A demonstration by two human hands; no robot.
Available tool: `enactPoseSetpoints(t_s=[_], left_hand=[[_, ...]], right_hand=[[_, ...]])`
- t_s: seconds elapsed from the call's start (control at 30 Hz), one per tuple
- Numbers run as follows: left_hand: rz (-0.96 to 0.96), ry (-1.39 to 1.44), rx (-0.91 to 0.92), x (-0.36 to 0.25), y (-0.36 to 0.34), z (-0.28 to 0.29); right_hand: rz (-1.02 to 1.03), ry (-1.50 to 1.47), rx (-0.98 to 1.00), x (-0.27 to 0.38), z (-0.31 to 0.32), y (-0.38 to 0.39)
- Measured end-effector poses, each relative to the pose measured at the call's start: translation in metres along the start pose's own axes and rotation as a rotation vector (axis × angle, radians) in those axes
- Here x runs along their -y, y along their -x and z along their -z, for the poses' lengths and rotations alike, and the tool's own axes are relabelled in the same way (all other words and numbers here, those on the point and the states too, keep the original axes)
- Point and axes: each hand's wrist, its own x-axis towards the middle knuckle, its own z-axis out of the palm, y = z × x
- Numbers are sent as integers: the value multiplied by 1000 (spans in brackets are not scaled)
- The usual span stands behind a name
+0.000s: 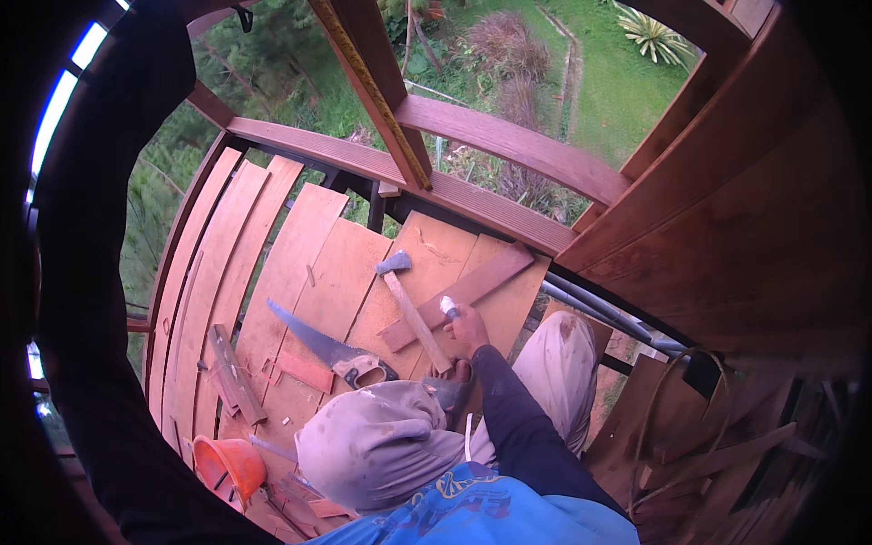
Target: The person cuts wooden planks with a hand saw, measures and marks them, then fits and secures them into a curved wooden structure using a hammer and a pneumatic nail gun. The work takes place on an elevated wooden platform outdoors.
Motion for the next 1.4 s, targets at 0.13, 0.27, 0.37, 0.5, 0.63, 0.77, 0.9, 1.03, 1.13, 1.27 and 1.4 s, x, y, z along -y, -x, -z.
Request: enactPoseSetpoints(t_s=[0.13, 0.27, 0.37, 0.5, 0.63, 0.77, 0.9, 1.03, 1.13, 1.27, 1.4], left_hand=[[65, 13, 133, -5, -12, 6], [108, 77, 192, -7, -13, 11], [226, 149, 267, -10, -21, 14], [237, 130, 243, -11, -17, 11], [188, 50, 125, -16, -11, 8], [161, 41, 138, -18, -13, 9], [216, 55, 169, -20, -13, 7], [318, 124, 309, -27, -19, 20], [263, 96, 262, -25, -15, 21], [262, 60, 238, -21, -13, 14], [263, 94, 217, -20, -14, 13]], right_hand=[[-4, 25, 0, 0, 3, -2], [-16, -13, -16, 0, 1, 0], [-26, -21, -23, -2, 1, 1], [-41, 15, -23, 1, 0, 2], [-32, 10, -7, -1, 2, 1], [-19, 11, -1, 0, 0, 3], [-26, -1, -14, 6, -4, 7], [-23, 34, -7, 3, 0, 6], [-17, 42, -2, 1, 0, 4], [-22, 38, -3, 1, -1, 2], [-29, 39, -3, 2, -1, 3]])
